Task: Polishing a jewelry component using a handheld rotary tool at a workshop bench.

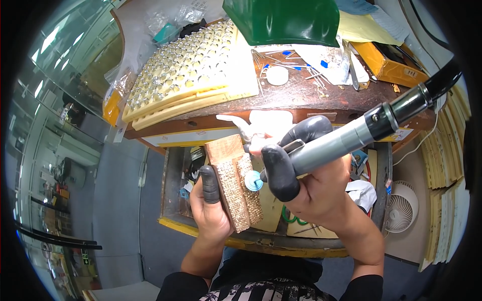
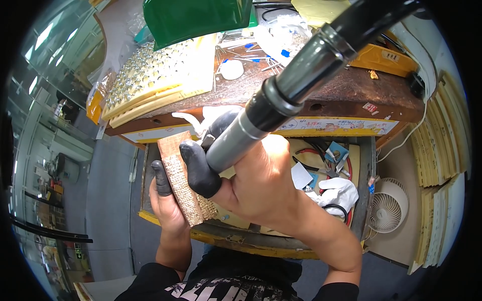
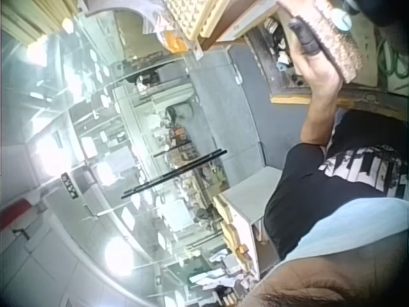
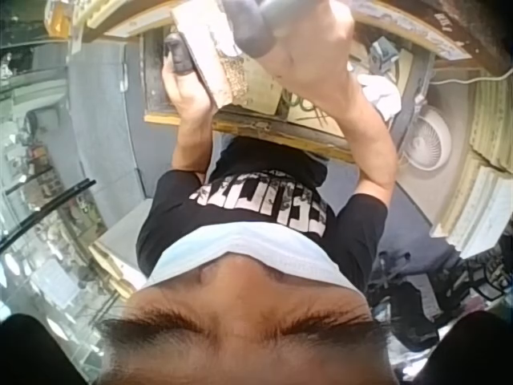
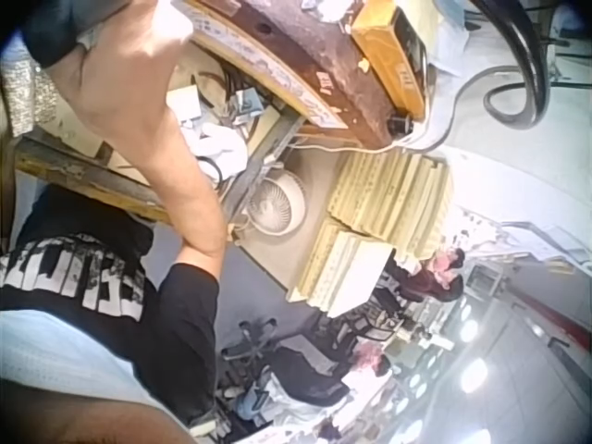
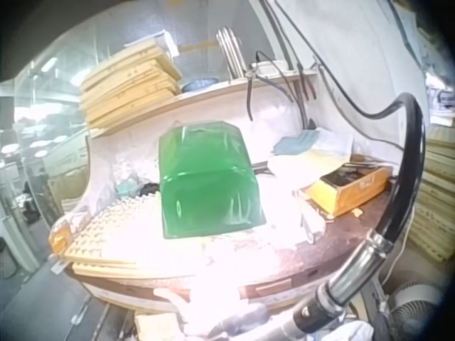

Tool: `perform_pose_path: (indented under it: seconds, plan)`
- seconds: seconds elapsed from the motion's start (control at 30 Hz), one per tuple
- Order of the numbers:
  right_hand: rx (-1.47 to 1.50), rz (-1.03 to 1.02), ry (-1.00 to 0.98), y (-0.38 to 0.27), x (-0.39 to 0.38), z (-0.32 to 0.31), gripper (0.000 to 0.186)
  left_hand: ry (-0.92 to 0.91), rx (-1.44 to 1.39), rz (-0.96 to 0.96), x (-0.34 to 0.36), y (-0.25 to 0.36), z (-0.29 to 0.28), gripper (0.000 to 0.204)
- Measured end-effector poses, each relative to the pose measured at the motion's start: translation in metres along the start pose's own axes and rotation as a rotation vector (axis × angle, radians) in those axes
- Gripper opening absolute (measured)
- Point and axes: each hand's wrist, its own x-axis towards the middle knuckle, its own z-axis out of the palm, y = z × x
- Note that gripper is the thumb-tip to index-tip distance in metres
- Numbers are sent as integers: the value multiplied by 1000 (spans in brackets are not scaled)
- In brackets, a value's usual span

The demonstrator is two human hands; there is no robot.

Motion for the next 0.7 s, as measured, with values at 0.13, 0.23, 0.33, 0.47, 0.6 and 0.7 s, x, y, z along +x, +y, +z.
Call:
perform_pose_path:
  seconds: [0.13, 0.23, 0.33, 0.47, 0.6, 0.7]
  plan:
    - [-27, -54, 21, -1, 1, 1, 7, -10, -2, 10, -1, 0, -3, 48]
    - [2, -34, 2, 0, 1, -1, 8, 0, -7, 11, 0, -1, -2, 47]
    - [-30, -49, 1, 1, 0, 0, 8, 3, -7, 11, -1, -1, -2, 47]
    - [-41, -77, 10, 2, 1, 0, 9, -3, -12, 18, -2, -2, -2, 46]
    - [-49, -73, 13, 2, 0, 0, 9, -30, -28, 28, -1, -3, -6, 46]
    - [-22, -53, 9, 0, 1, -1, 8, -64, -21, 36, 0, -2, -6, 47]
